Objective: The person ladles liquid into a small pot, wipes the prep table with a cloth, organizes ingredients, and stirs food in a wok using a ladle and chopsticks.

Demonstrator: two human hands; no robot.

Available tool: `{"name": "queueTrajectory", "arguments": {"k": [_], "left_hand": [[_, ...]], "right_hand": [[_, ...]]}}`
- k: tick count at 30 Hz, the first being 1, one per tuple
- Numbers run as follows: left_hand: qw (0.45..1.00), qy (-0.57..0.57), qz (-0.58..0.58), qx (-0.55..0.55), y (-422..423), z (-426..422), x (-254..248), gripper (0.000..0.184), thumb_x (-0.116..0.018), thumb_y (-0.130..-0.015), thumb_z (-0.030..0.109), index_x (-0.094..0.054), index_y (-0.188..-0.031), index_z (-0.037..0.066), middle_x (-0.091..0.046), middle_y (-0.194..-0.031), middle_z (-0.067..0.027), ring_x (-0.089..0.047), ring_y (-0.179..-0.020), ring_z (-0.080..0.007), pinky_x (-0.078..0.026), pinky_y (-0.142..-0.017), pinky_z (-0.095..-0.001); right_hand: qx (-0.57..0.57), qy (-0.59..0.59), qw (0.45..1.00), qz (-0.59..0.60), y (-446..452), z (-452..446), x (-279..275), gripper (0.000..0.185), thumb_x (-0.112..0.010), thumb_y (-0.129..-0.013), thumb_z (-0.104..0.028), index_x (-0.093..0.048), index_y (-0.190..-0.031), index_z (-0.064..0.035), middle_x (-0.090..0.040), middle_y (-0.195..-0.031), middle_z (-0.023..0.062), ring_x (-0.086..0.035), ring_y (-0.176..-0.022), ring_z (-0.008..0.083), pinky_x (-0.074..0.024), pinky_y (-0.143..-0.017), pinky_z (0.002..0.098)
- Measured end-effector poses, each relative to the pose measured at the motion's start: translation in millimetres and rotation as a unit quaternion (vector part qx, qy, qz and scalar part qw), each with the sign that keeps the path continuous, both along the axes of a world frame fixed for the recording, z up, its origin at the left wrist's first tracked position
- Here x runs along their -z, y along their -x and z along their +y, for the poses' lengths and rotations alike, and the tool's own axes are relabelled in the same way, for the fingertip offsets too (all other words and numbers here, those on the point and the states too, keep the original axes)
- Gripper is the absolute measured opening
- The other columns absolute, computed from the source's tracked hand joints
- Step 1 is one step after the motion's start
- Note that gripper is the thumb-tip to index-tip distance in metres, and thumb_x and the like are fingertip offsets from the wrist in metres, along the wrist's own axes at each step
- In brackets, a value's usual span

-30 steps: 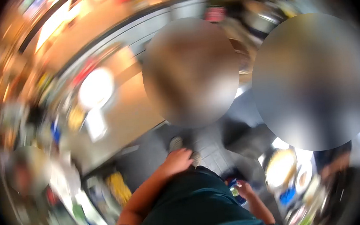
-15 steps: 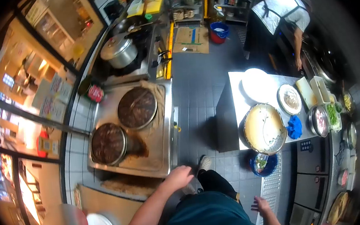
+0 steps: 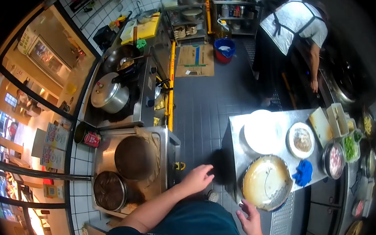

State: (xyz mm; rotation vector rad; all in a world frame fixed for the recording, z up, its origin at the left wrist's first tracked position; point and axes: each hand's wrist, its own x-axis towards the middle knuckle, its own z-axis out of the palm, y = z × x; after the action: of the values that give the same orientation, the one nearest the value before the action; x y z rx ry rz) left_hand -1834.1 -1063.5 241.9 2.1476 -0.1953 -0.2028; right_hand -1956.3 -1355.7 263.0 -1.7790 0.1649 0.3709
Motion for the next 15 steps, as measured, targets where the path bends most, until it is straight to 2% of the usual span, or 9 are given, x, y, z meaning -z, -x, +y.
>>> {"name": "queueTrajectory", "arguments": {"k": [2, 4, 5, 8, 9, 10, 12, 13, 15], "left_hand": [[0.994, 0.075, -0.032, -0.071, -52.2, 9.8, -4.2, 0.039, -0.068, -0.092, 0.013, -0.057, -0.126, -0.001, -0.064, -0.116, -0.0206, -0.071, -0.089, -0.0282, -0.058, -0.070, -0.0392], [0.968, 0.190, 0.039, -0.162, -110.5, 21.6, -17.8, 0.044, -0.068, -0.093, 0.011, -0.052, -0.133, -0.002, -0.062, -0.122, -0.0210, -0.072, -0.096, -0.0246, -0.061, -0.068, -0.0354], [0.957, 0.226, 0.049, -0.178, -142.8, 33.6, -11.8, 0.056, -0.066, -0.095, 0.009, -0.040, -0.144, 0.001, -0.050, -0.137, -0.0242, -0.067, -0.111, -0.0276, -0.064, -0.071, -0.0347], [0.871, 0.411, 0.039, -0.267, -245.5, 65.1, -5.4, 0.066, -0.064, -0.095, 0.008, -0.028, -0.151, 0.005, -0.038, -0.145, -0.0229, -0.056, -0.123, -0.0251, -0.065, -0.079, -0.0382], [0.853, 0.444, 0.060, -0.267, -278.1, 80.1, -14.1, 0.075, -0.063, -0.095, 0.009, -0.018, -0.155, 0.006, -0.024, -0.156, -0.0241, -0.044, -0.137, -0.0296, -0.059, -0.092, -0.0410], [0.866, 0.400, 0.030, -0.298, -312.7, 93.6, -10.5, 0.077, -0.064, -0.095, 0.010, -0.017, -0.156, 0.005, -0.022, -0.158, -0.0243, -0.040, -0.140, -0.0308, -0.054, -0.098, -0.0418], [0.884, 0.300, -0.014, -0.357, -371.1, 118.6, -1.4, 0.080, -0.064, -0.095, 0.011, -0.015, -0.157, 0.004, -0.017, -0.161, -0.0247, -0.033, -0.146, -0.0332, -0.045, -0.110, -0.0434], [0.853, 0.351, -0.010, -0.385, -398.4, 132.0, -7.4, 0.082, -0.063, -0.095, 0.013, -0.012, -0.158, 0.003, -0.011, -0.164, -0.0249, -0.021, -0.152, -0.0352, -0.030, -0.119, -0.0422], [0.839, 0.309, -0.047, -0.446, -456.4, 167.3, -5.8, 0.082, -0.062, -0.096, 0.021, -0.011, -0.157, -0.002, -0.012, -0.162, -0.0268, -0.019, -0.151, -0.0390, -0.028, -0.120, -0.0456]], "right_hand": [[0.012, -0.006, 1.000, -0.025, -46.3, 19.8, -20.4, 0.048, -0.071, -0.089, -0.006, -0.057, -0.134, 0.0022, -0.061, -0.130, 0.0172, -0.065, -0.115, 0.0261, -0.0513, -0.100, 0.0362], [0.024, -0.004, 0.999, -0.048, -94.8, 41.2, -31.3, 0.047, -0.069, -0.089, -0.005, -0.057, -0.135, 0.0018, -0.061, -0.130, 0.0174, -0.065, -0.116, 0.0270, -0.0507, -0.101, 0.0371], [0.023, 0.015, 0.998, -0.051, -121.4, 52.7, -35.1, 0.047, -0.068, -0.089, -0.005, -0.057, -0.135, 0.0010, -0.060, -0.131, 0.0177, -0.064, -0.118, 0.0286, -0.0502, -0.101, 0.0385], [0.045, 0.007, 0.996, -0.077, -205.4, 92.9, -38.3, 0.047, -0.067, -0.090, -0.007, -0.057, -0.135, 0.0000, -0.060, -0.133, 0.0179, -0.064, -0.118, 0.0299, -0.0499, -0.102, 0.0394], [0.036, 0.008, 0.996, -0.086, -235.2, 105.0, -40.5, 0.046, -0.067, -0.090, -0.008, -0.058, -0.135, -0.0007, -0.059, -0.134, 0.0179, -0.063, -0.120, 0.0306, -0.0495, -0.103, 0.0404], [0.041, 0.049, 0.995, -0.077, -265.8, 121.5, -43.1, 0.047, -0.067, -0.090, -0.009, -0.058, -0.135, -0.0009, -0.059, -0.135, 0.0180, -0.063, -0.121, 0.0310, -0.0491, -0.105, 0.0409], [0.032, 0.058, 0.995, -0.074, -325.3, 148.0, -52.2, 0.047, -0.067, -0.089, -0.006, -0.058, -0.135, -0.0011, -0.058, -0.136, 0.0183, -0.063, -0.120, 0.0312, -0.0491, -0.105, 0.0408], [0.003, 0.045, 0.995, -0.093, -355.6, 158.3, -61.0, 0.046, -0.065, -0.089, -0.002, -0.058, -0.134, -0.0004, -0.058, -0.136, 0.0180, -0.063, -0.120, 0.0298, -0.0495, -0.105, 0.0395], [-0.028, 0.056, 0.993, -0.099, -411.6, 180.3, -75.6, 0.046, -0.064, -0.088, 0.001, -0.057, -0.134, 0.0019, -0.058, -0.136, 0.0177, -0.064, -0.120, 0.0279, -0.0500, -0.103, 0.0374]]}}
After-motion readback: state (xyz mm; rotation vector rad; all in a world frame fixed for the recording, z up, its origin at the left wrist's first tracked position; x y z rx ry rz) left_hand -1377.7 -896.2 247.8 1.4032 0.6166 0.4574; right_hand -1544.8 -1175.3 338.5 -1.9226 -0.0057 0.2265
